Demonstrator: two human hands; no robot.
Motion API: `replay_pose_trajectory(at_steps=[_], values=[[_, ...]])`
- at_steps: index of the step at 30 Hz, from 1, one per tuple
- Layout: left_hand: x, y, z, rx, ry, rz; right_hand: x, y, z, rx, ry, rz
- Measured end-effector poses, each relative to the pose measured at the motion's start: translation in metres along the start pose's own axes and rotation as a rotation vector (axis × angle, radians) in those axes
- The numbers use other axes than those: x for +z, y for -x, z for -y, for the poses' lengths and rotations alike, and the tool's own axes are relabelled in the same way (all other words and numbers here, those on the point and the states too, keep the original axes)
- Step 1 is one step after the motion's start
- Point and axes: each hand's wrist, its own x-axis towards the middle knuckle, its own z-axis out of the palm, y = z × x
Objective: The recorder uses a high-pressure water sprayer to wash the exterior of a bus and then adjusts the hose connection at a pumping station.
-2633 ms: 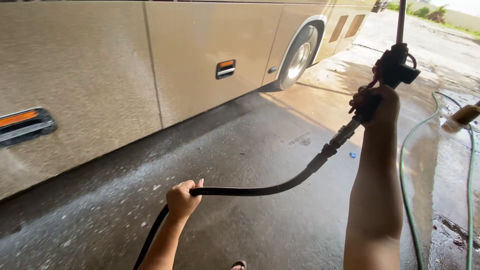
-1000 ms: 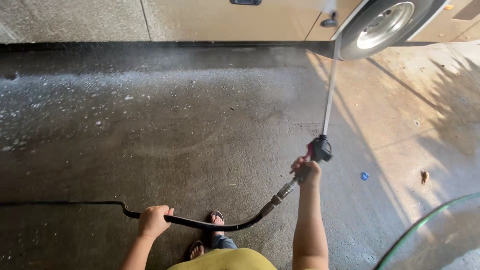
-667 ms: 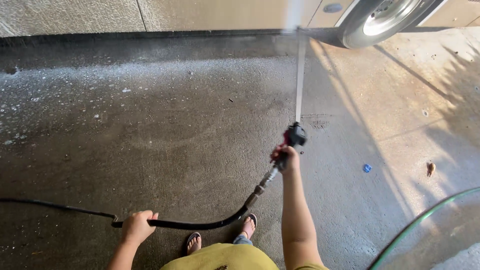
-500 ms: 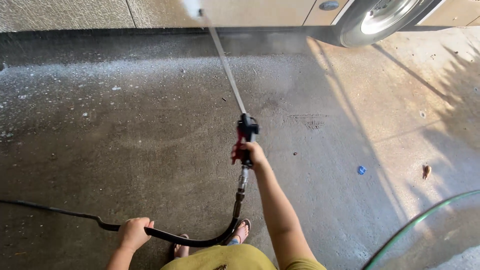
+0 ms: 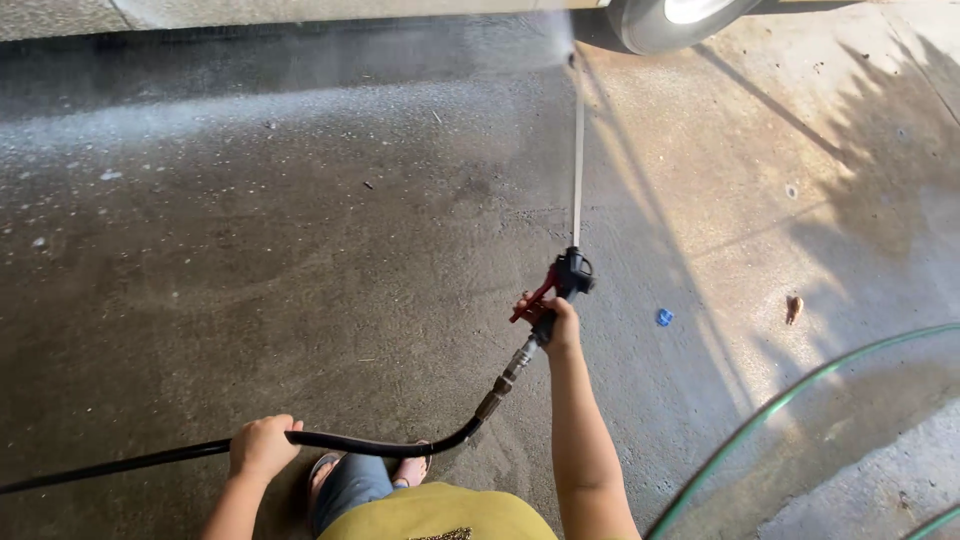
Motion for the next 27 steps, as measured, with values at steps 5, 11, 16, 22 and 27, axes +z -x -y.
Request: replay_pose_trajectory(at_steps=[5,11,16,22,27], values=[[-0.015,-0.057,-0.069,-0.041,0.011,0.031,-0.115,-0.066,0.033,-0.051,-0.079,-0.026],[0.003,-0.149,-0.163,0.048,-0.014,0.061,-0.072,-0.12,0.123,0.008,0.015,-0.12],[-0.026,-0.236,-0.283,0.185,0.09,-0.092,-0.093,-0.185,0.253,-0.148,-0.001,0.017],[-0.081,-0.322,-0.457,0.456,0.26,-0.314,-0.15,-0.207,0.435,-0.469,-0.104,-0.058],[-0.074,-0.378,-0.606,0.589,0.314,-0.357,-0.16,-0.194,0.564,-0.639,-0.017,0.109]])
